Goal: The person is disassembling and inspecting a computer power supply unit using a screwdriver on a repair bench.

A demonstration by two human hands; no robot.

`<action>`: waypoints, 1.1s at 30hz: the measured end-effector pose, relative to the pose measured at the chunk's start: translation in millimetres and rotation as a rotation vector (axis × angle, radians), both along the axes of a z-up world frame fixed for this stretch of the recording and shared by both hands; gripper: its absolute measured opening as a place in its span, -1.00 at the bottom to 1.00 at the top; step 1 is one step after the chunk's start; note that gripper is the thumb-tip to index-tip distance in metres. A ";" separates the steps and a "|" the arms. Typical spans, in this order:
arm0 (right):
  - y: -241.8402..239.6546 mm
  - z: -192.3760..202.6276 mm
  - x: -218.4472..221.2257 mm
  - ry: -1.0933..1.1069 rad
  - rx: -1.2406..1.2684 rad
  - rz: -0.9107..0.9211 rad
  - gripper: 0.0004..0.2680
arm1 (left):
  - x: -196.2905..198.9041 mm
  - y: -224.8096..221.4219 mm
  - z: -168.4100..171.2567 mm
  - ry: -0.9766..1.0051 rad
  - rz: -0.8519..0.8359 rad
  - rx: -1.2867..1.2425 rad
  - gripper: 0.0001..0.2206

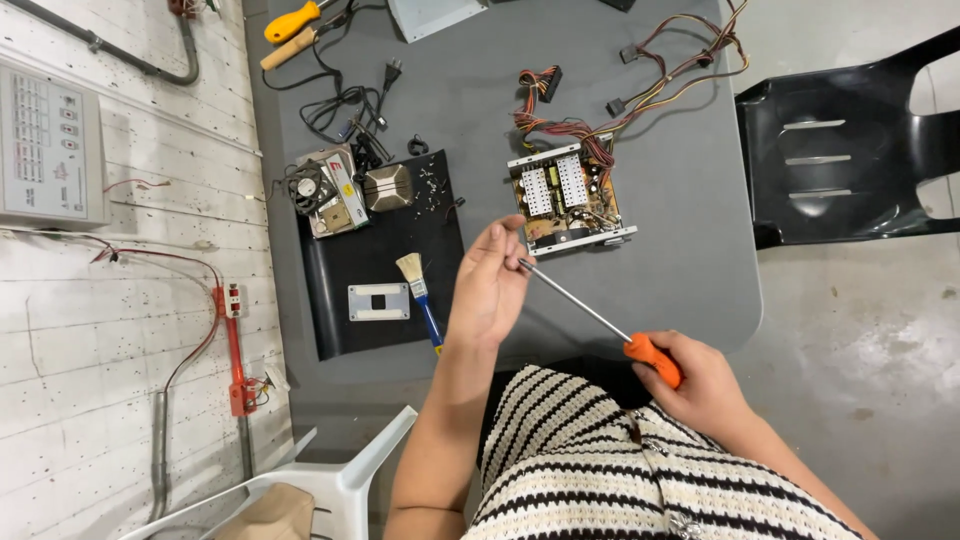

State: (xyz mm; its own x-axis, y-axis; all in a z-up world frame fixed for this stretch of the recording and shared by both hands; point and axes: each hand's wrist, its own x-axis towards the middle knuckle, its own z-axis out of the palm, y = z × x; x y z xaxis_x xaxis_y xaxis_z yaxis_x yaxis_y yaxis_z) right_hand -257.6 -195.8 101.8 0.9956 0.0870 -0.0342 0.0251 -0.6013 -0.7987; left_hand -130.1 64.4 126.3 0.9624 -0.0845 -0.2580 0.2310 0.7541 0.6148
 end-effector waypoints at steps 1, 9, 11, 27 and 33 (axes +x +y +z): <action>0.0 0.0 -0.2 -0.002 0.000 0.002 -0.72 | -2.3 -3.4 -2.2 -0.002 0.002 0.000 -0.71; 1.2 3.3 -0.6 0.119 -0.113 -0.055 -0.69 | -6.5 -24.8 -2.2 0.086 0.062 -0.160 -0.76; 0.3 3.4 -0.5 0.122 -0.123 -0.062 -0.69 | -5.6 -28.9 -5.2 0.081 0.060 -0.179 -0.77; -3.9 0.7 10.5 0.058 -0.188 -0.045 -0.70 | -2.1 -47.5 0.0 0.053 0.042 -0.293 -0.74; -13.0 -0.9 12.5 0.121 -0.179 0.054 -0.75 | -3.4 -50.8 -6.9 0.110 0.062 -0.323 -0.80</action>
